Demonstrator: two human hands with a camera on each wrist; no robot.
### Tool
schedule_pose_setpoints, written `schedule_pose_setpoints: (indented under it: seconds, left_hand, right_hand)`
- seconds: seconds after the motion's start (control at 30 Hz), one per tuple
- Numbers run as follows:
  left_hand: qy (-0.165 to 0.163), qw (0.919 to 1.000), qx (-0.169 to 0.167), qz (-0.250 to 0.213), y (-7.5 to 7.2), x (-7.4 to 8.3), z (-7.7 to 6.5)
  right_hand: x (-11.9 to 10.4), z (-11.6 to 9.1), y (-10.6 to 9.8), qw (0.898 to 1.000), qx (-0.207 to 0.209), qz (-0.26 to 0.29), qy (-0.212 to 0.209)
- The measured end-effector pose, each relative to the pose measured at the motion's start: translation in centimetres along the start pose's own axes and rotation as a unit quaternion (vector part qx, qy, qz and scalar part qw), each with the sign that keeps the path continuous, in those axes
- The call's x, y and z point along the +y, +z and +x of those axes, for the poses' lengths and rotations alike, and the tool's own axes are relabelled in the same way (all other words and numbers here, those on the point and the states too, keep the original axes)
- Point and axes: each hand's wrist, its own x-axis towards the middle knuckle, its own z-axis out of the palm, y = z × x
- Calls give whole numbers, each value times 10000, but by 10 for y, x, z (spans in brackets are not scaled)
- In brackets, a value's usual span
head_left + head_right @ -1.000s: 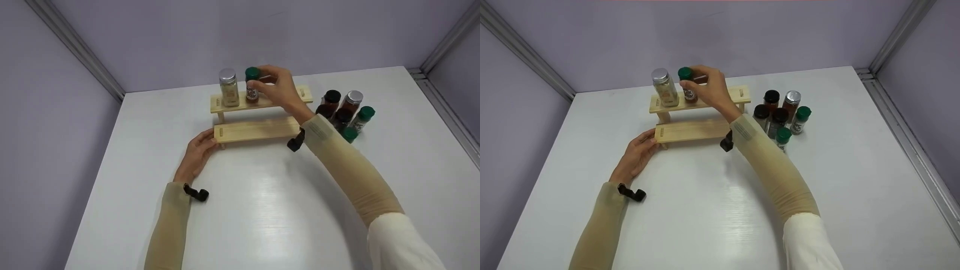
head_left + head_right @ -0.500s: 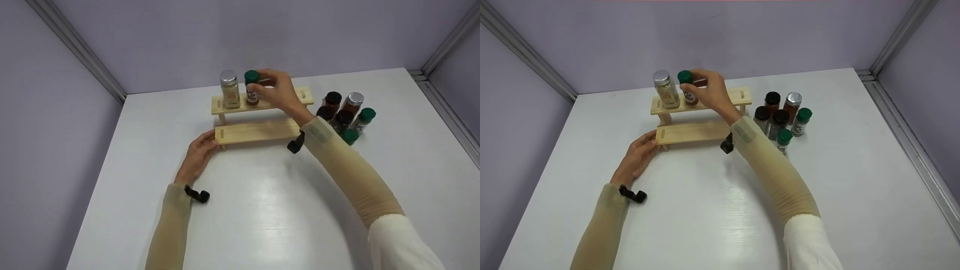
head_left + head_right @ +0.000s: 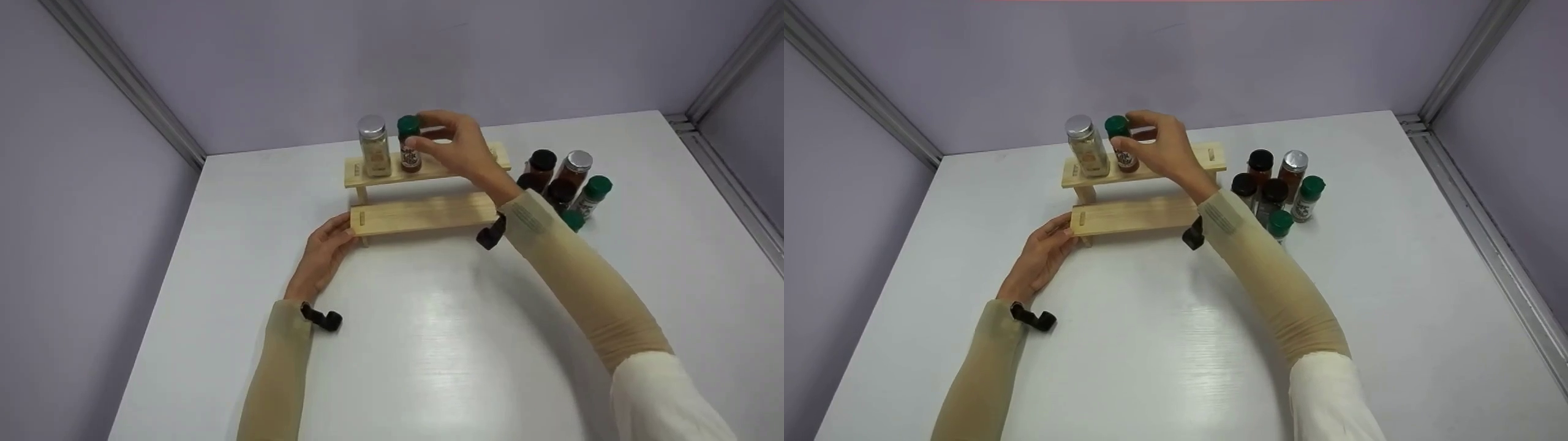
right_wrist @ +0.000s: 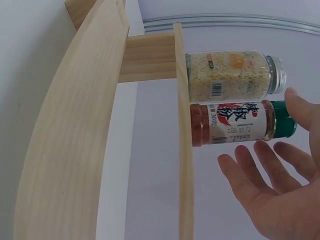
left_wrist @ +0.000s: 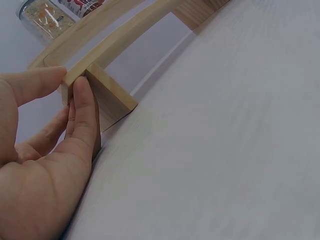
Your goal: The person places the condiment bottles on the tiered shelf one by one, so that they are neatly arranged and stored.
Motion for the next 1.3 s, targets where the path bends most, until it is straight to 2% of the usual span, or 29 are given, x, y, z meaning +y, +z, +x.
schedule_pose_setpoints:
  seconds: [0.13, 0.47, 0.63, 1.0, 1.3]
  left_hand:
    - [34, 10000, -8, 13, 1, 2, 2]
    - [42, 10000, 63, 59, 2, 3, 3]
    - [66, 10000, 32, 11, 4, 3, 3]
    - [46, 9999, 103, -14, 5, 3, 3]
    - [55, 9999, 31, -123, 3, 2, 3]
  right_hand:
    - [-9, -7, -14, 9999, 56, -122, -66]
    - [-38, -40, -62, 9949, 104, -790, -612]
    - [-45, -63, -89, 9947, 185, -840, -565]
    - [-37, -110, -137, 9931, 580, -909, -466]
    - [-17, -143, -157, 9919, 769, -964, -299]
